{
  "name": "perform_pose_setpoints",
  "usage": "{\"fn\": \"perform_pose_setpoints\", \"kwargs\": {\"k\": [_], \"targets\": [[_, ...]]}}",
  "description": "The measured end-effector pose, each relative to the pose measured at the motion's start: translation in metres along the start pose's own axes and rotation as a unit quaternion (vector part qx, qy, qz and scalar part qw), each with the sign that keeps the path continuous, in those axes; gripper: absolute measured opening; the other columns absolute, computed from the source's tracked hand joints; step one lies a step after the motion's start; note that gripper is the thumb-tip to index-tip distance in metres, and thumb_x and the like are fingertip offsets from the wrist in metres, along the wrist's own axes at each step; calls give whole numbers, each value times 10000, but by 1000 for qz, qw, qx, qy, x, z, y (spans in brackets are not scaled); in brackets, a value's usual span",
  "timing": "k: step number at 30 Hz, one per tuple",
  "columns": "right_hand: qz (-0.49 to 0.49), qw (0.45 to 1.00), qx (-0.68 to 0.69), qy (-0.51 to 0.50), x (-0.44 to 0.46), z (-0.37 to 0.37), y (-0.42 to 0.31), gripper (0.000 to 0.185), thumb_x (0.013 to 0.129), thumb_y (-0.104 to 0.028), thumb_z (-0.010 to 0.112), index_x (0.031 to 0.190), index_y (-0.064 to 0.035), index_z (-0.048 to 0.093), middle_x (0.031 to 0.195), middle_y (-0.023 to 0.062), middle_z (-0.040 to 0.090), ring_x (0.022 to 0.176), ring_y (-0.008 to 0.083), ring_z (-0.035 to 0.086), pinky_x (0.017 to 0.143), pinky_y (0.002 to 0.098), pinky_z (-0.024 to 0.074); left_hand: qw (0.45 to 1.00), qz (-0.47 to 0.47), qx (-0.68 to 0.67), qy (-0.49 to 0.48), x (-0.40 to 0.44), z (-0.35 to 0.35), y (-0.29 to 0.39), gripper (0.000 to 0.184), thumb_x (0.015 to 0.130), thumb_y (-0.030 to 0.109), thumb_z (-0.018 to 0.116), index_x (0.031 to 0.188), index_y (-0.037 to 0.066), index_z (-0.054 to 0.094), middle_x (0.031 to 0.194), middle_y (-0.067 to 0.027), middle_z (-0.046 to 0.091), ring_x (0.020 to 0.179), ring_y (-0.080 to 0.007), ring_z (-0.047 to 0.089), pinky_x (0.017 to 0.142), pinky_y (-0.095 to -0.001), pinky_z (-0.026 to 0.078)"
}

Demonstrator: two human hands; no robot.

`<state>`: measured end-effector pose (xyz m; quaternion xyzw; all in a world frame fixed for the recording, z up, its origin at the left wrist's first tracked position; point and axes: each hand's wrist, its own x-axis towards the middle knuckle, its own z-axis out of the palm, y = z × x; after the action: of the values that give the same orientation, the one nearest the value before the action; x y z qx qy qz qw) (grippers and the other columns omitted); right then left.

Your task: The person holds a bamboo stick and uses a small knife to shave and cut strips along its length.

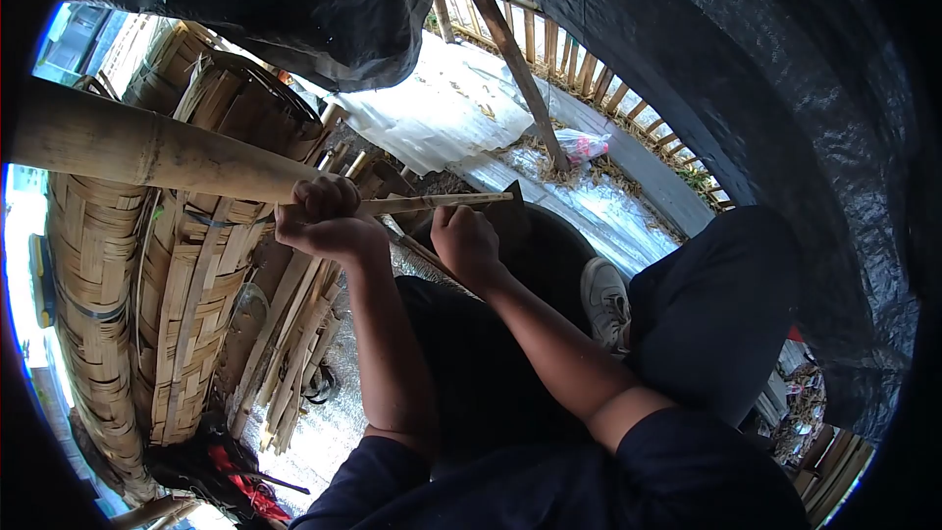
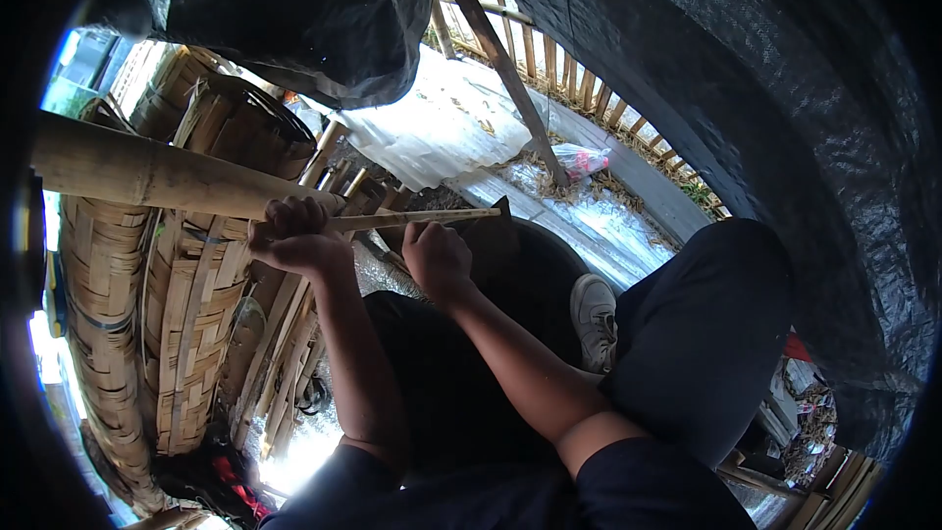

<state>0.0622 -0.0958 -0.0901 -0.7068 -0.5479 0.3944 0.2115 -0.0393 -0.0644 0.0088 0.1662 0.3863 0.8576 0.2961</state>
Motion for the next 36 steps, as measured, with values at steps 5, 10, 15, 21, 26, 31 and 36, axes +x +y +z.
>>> {"fn": "perform_pose_setpoints", "kwargs": {"k": [5, 10, 15, 21, 26, 31, 36], "targets": [[-64, 995, 30, -74, -19, -12, -26, 458, 897, -330, 375, 710, 17, 610, 799, 254, 634, 822, 412, 623, 777, 481, 501, 1000, 21, 9, 17, -10, 10, -3, 373, 825, 399, 316, 550, 160, 236, 482, 25, 215, 421, -97, 142, 397, -251, 116], [14, 1000, -2, -4, 2, -5, -3, 467, 899, -334, 386, 737, 16, 651, 762, 256, 641, 796, 403, 643, 763, 466, 521, 1000, 9, 21, 8, -4, 6, 0, 378, 828, 405, 310, 554, 154, 241, 490, 24, 224, 422, -97, 156, 399, -250, 118], [-95, 994, 29, -40, -25, -15, -32, 449, 894, -303, 384, 674, -1, 633, 742, 263, 632, 761, 397, 646, 726, 458, 534, 1000, -2, 6, 9, -10, 9, 0, 380, 829, 403, 311, 552, 149, 250, 491, 22, 230, 421, -97, 157, 402, -250, 119], [-70, 994, -50, 74, 2, 8, 5, 469, 904, -339, 394, 657, -6, 614, 706, 248, 630, 704, 389, 646, 676, 467, 534, 1000, 2, 5, 13, -4, 7, 0, 373, 825, 401, 317, 551, 155, 262, 489, 31, 231, 421, -99, 141, 404, -254, 115], [-130, 991, 1, -14, -23, -7, -17, 559, 943, -405, 360, 708, 23, 632, 701, 271, 622, 703, 393, 646, 665, 467, 527, 1000, 1, 11, -3, 4, -2, -2, 369, 823, 400, 315, 553, 153, 263, 492, 27, 230, 423, -102, 141, 406, -259, 119], [-221, 974, -8, 39, -14, 6, -9, 495, 941, -364, 404, 677, 6, 600, 618, 238, 598, 636, 410, 622, 631, 473, 514, 1000, -7, 5, 23, 6, -2, 1, 370, 826, 401, 309, 554, 155, 267, 495, 27, 226, 421, -102, 144, 405, -259, 122], [-143, 990, -18, -2, -24, -4, -21, 445, 945, -331, 408, 690, -23, 602, 602, 224, 590, 626, 388, 626, 603, 466, 512, 1000, 5, 10, -29, 1, -3, -1, 378, 832, 405, 308, 557, 148, 265, 497, 28, 220, 417, -97, 155, 402, -257, 128]]}}
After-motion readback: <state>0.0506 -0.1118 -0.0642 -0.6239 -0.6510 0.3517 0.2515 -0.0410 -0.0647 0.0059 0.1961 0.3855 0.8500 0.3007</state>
